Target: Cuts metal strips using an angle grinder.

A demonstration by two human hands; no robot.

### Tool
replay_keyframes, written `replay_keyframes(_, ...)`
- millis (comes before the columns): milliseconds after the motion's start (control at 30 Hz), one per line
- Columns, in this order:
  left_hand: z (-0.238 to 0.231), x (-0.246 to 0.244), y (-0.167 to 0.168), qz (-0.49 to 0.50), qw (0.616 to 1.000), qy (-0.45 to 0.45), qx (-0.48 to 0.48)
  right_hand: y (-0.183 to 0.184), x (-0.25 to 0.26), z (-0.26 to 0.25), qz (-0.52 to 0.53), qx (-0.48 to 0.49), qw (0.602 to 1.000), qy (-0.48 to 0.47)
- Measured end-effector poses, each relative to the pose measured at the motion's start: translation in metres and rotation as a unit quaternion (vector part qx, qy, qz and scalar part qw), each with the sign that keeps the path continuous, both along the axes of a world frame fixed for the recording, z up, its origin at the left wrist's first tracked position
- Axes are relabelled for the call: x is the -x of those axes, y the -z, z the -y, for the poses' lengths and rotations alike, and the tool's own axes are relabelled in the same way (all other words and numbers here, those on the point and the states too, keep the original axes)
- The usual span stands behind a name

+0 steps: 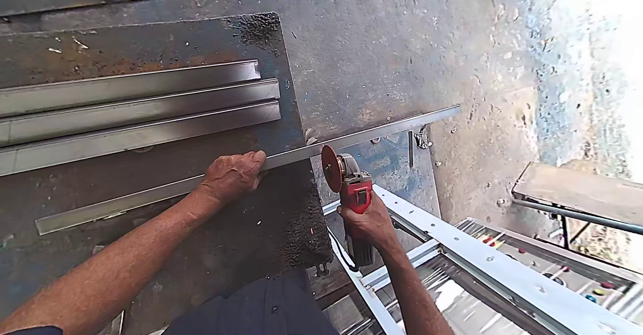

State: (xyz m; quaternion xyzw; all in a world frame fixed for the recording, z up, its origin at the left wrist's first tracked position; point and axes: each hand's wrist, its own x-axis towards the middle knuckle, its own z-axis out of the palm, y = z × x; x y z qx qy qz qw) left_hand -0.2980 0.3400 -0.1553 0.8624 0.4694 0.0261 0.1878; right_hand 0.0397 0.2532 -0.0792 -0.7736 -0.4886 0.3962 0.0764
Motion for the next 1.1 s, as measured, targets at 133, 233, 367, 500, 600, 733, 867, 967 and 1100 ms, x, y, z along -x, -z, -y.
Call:
replay_keyframes(133,0.000,-0.001,0.001,0.003,1.000,-0.005,0.000,0.003,0.001,-0.001,-0.010,-0.007,1.000,0.011)
replay_keyframes(233,0.001,-0.001,0.001,0.005,1.000,-0.005,-0.005,0.003,0.002,-0.002,-0.003,-0.007,1.000,0.007)
replay_keyframes(367,0.000,-0.001,0.001,-0.002,1.000,-0.005,0.009,0.005,0.002,-0.001,-0.002,-0.006,1.000,0.004)
replay_keyframes(500,0.001,-0.001,-0.001,-0.009,1.000,-0.006,0.019,0.006,0.004,-0.002,-0.001,-0.011,1.000,0.010)
replay_keyframes(600,0.000,-0.001,-0.001,-0.013,1.000,-0.004,0.026,0.004,0.005,-0.004,0.000,-0.006,1.000,0.011)
replay_keyframes(733,0.000,0.000,0.000,-0.009,1.000,-0.002,0.023,0.004,0.006,-0.006,-0.001,-0.005,1.000,0.015)
replay_keyframes(867,0.000,-0.001,-0.001,0.000,1.000,-0.003,0.021,0.004,0.008,-0.008,0.005,0.000,1.000,0.021)
replay_keyframes(967,0.000,-0.001,-0.001,0.001,1.000,-0.003,0.023,0.002,0.012,-0.010,0.017,-0.003,1.000,0.020)
replay_keyframes(1100,0.000,0.000,0.001,0.013,1.000,-0.006,0.018,0.003,0.015,-0.011,0.006,-0.004,0.999,0.040)
